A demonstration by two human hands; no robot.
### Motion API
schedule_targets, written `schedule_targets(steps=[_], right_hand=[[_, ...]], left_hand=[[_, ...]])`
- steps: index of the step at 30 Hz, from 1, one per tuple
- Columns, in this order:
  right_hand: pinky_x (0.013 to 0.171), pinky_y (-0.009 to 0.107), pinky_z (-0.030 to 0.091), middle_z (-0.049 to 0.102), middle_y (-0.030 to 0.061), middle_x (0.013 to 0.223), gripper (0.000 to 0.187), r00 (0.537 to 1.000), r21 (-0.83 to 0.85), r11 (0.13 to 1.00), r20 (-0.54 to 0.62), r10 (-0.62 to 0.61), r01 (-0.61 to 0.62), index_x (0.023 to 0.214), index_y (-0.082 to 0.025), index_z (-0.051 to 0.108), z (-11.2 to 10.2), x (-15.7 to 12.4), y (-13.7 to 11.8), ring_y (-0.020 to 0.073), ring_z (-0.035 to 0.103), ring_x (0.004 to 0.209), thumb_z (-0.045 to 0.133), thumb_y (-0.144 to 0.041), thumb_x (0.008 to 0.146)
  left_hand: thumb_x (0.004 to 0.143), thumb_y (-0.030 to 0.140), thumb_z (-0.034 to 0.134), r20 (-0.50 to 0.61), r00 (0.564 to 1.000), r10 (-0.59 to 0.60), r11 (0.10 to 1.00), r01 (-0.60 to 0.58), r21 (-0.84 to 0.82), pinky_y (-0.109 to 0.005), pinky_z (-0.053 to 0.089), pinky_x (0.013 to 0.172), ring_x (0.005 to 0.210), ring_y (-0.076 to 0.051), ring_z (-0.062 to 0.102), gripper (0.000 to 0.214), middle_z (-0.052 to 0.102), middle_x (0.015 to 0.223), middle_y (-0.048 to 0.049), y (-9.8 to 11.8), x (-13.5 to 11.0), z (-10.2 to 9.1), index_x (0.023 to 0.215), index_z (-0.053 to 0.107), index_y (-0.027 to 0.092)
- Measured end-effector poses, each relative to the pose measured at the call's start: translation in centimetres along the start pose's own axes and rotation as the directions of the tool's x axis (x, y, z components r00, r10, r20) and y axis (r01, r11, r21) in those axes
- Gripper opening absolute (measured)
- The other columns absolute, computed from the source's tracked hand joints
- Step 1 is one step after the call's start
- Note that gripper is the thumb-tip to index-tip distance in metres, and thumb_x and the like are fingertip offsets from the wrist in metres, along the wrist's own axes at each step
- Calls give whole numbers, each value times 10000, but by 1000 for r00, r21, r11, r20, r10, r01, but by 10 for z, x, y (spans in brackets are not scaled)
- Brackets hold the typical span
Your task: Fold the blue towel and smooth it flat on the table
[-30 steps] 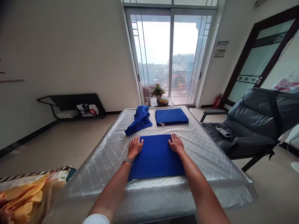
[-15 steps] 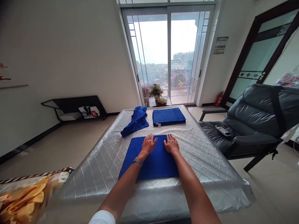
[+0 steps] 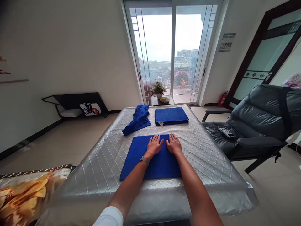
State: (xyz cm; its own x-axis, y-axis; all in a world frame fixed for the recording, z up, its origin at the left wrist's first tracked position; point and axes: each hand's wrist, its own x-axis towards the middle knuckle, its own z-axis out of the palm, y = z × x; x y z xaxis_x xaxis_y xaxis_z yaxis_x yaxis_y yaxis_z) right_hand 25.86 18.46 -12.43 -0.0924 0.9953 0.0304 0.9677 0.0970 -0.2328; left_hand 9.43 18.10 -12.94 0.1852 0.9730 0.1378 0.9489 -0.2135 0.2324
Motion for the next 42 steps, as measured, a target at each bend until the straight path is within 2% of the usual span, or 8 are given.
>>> schedule_targets(steps=[7,11,16,22,29,35,39,42], right_hand=[[1243,351,96,168,48,1681,676,999,-19,1000,33,21,-20,1606,-119,217,-1,1,0,181,105,1548,205,-461,1023],[1241,353,99,167,49,1681,679,999,-34,999,39,20,-19,1604,-113,217,-2,1,0,182,112,1547,197,-461,1021],[1237,377,117,226,81,1665,653,1000,-82,997,2,11,-10,1585,-92,274,-5,-2,-6,204,159,1539,231,-408,1015],[1250,441,-12,221,89,1661,632,979,-148,989,-200,-43,14,1587,-98,278,-14,-20,-16,231,102,1550,276,-290,984],[1244,406,104,172,74,1674,658,999,-83,997,51,6,-2,1596,-100,240,-8,-54,-5,200,108,1549,179,-438,1035],[1249,396,81,162,55,1677,666,999,-82,997,40,3,1,1606,-116,203,1,-62,0,192,113,1548,201,-452,1032],[1246,397,95,171,53,1675,664,1000,-76,997,21,3,-2,1607,-131,213,2,-60,-2,190,118,1548,194,-460,1030],[1247,399,98,183,60,1672,667,1000,-72,997,9,-8,8,1604,-121,220,1,-61,-2,196,132,1546,197,-461,1030]], left_hand=[[1025,581,145,-56,971,-234,963,239,123,-449,159,1245,1524,-247,236,719,303,1640,-118,-108,-22,-22,1561,344,145],[1019,593,167,-75,958,-275,952,282,117,-417,183,1237,1521,-255,245,745,287,1642,-136,-136,-34,-26,1560,332,107],[1014,584,205,-102,955,-277,951,288,116,-418,192,1235,1515,-264,261,736,306,1634,-144,-130,-35,-28,1553,347,103],[1010,572,230,-111,952,-286,952,295,83,-440,211,1226,1507,-265,283,710,324,1626,-135,-127,-36,-31,1554,354,134],[1017,558,219,-107,954,-280,953,290,93,-418,190,1230,1510,-266,273,710,317,1629,-149,-126,-36,-29,1544,362,104],[1005,550,270,-110,951,-289,943,303,139,-439,156,1239,1510,-294,269,735,341,1606,-193,-121,-36,-42,1531,368,47],[1013,524,273,-178,952,-249,952,275,138,-478,165,1239,1514,-320,252,720,378,1584,-209,-90,-29,-50,1529,371,32],[1033,516,222,-180,982,-62,994,76,73,-437,213,1236,1506,-282,284,694,399,1579,-187,-37,-27,-40,1531,381,59]])
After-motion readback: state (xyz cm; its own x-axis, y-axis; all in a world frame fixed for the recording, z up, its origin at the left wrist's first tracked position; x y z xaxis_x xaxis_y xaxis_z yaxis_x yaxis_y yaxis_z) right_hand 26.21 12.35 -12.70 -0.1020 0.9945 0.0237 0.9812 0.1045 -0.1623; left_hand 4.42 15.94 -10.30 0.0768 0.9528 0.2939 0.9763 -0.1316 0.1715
